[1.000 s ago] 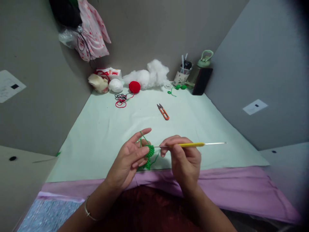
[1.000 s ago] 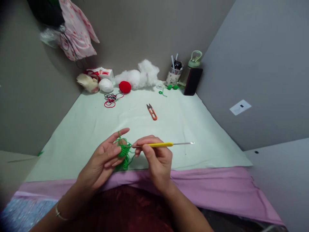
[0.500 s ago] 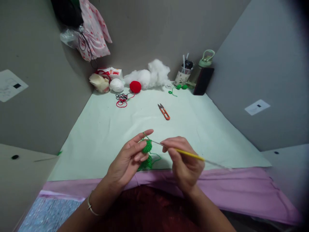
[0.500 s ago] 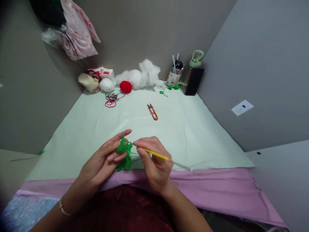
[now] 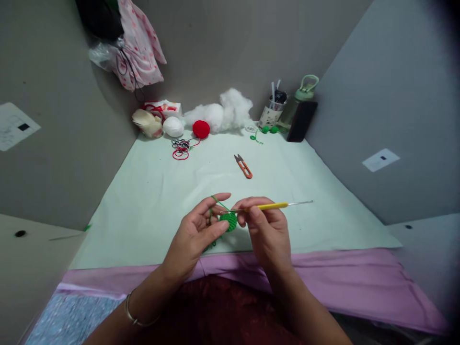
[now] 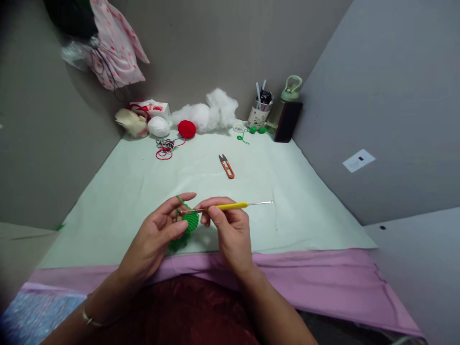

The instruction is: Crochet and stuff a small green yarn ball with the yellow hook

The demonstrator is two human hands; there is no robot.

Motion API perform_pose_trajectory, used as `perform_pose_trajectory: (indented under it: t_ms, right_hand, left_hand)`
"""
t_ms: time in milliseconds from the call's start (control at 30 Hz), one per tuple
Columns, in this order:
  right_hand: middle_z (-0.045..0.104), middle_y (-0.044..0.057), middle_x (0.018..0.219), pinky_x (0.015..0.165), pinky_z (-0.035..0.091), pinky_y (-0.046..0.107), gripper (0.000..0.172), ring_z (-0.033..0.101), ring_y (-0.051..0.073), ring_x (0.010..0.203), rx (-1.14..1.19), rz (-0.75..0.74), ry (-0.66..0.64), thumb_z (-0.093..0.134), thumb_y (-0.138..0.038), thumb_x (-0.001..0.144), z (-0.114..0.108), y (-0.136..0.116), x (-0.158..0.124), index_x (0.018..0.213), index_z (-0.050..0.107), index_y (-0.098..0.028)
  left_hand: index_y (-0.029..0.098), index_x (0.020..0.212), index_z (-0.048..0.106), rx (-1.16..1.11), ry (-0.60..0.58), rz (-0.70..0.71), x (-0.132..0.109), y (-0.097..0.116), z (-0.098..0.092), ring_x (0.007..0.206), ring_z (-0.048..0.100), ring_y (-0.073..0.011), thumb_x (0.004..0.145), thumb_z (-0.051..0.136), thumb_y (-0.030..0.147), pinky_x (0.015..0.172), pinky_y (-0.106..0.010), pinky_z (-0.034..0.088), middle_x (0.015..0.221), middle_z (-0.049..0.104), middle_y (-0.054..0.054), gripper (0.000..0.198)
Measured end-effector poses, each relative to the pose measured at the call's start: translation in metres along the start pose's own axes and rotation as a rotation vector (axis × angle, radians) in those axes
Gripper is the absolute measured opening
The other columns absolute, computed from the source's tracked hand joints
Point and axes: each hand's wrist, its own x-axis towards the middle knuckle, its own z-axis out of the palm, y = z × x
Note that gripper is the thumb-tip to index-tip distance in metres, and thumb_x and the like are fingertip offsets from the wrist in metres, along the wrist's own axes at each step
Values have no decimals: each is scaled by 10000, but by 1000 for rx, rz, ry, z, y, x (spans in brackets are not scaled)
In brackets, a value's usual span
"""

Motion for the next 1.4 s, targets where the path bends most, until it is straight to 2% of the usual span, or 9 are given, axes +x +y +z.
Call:
perform_pose_trajectory:
  t_ms: [167, 367, 633, 900, 1067, 1133, 1233, 1333, 1400]
  right_hand:
    - [765, 28, 844, 597, 527, 257, 171, 609, 115, 611, 90, 21, -22, 686, -370, 997, 3, -3, 3, 926, 718, -217]
    - [761, 24, 862, 623, 533, 265, 201, 601, 107, 607, 77, -12, -74, 645, -381, 1030, 1, -6, 4, 917, 683, -220]
    - [756, 41, 936, 685, 561, 307, 161, 667, 142, 734, -68, -135, -164, 594, -254, 1060, -7, -9, 0, 1015, 747, -230]
    - [758, 42, 956, 786, 598, 318, 204, 716, 170, 912, -336, -349, -224, 551, -133, 1056, -9, -13, -5, 1078, 722, -241]
    - [773, 114, 1053, 757, 631, 323, 234, 726, 192, 912, -735, -695, -304, 589, -99, 1011, -9, -9, -9, 1195, 695, -198]
    - [784, 110, 1066, 733, 644, 319, 284, 741, 200, 900, -847, -786, -250, 618, -108, 997, -9, -5, -12, 1242, 700, -224]
    - [790, 72, 1087, 765, 665, 331, 401, 770, 212, 930, -960, -827, -179, 672, -85, 960, -10, 2, -17, 1291, 715, -308]
    - [780, 70, 1088, 789, 667, 339, 475, 766, 218, 957, -984, -907, -157, 713, -32, 914, -12, 7, -19, 1304, 735, -301]
    - [777, 72, 1101, 781, 658, 345, 432, 753, 215, 969, -878, -874, -150, 704, -52, 935, -12, 5, -17, 1292, 749, -291]
  left_hand:
    - [305, 1292, 770, 10, 6, -12, 0, 3, 0, 693, 448, -103, 894, 812, 354, 583, -222, 378, 987, 627, -19, 404]
    - [304, 1269, 779, 84, 15, 28, 0, 5, -2, 727, 470, -111, 874, 834, 294, 645, -220, 423, 941, 610, -10, 399]
    - [284, 1253, 789, 313, 72, 125, -2, 11, 1, 715, 515, -118, 894, 768, 192, 722, -261, 466, 915, 641, -7, 371]
    - [252, 1253, 773, 547, 101, 336, 1, 6, 2, 678, 555, -96, 910, 724, 130, 705, -252, 492, 906, 651, 2, 367]
    - [233, 1319, 732, 724, 101, 584, 3, -3, -4, 699, 563, -87, 917, 648, 54, 753, -246, 508, 928, 647, 6, 448]
    - [234, 1341, 721, 663, 104, 520, 1, -3, -3, 750, 589, -97, 933, 658, 83, 793, -251, 516, 945, 656, -2, 439]
    - [243, 1362, 712, 378, 82, 285, -3, -1, 2, 843, 623, -125, 945, 723, 197, 827, -257, 531, 957, 657, -15, 420]
    - [255, 1391, 703, -6, 1, 33, -3, 1, 7, 761, 576, -109, 883, 829, 321, 703, -221, 506, 892, 612, 1, 528]
    - [240, 1393, 707, -196, -56, -103, 0, 3, 8, 664, 497, -73, 818, 889, 343, 599, -187, 433, 856, 582, 12, 613]
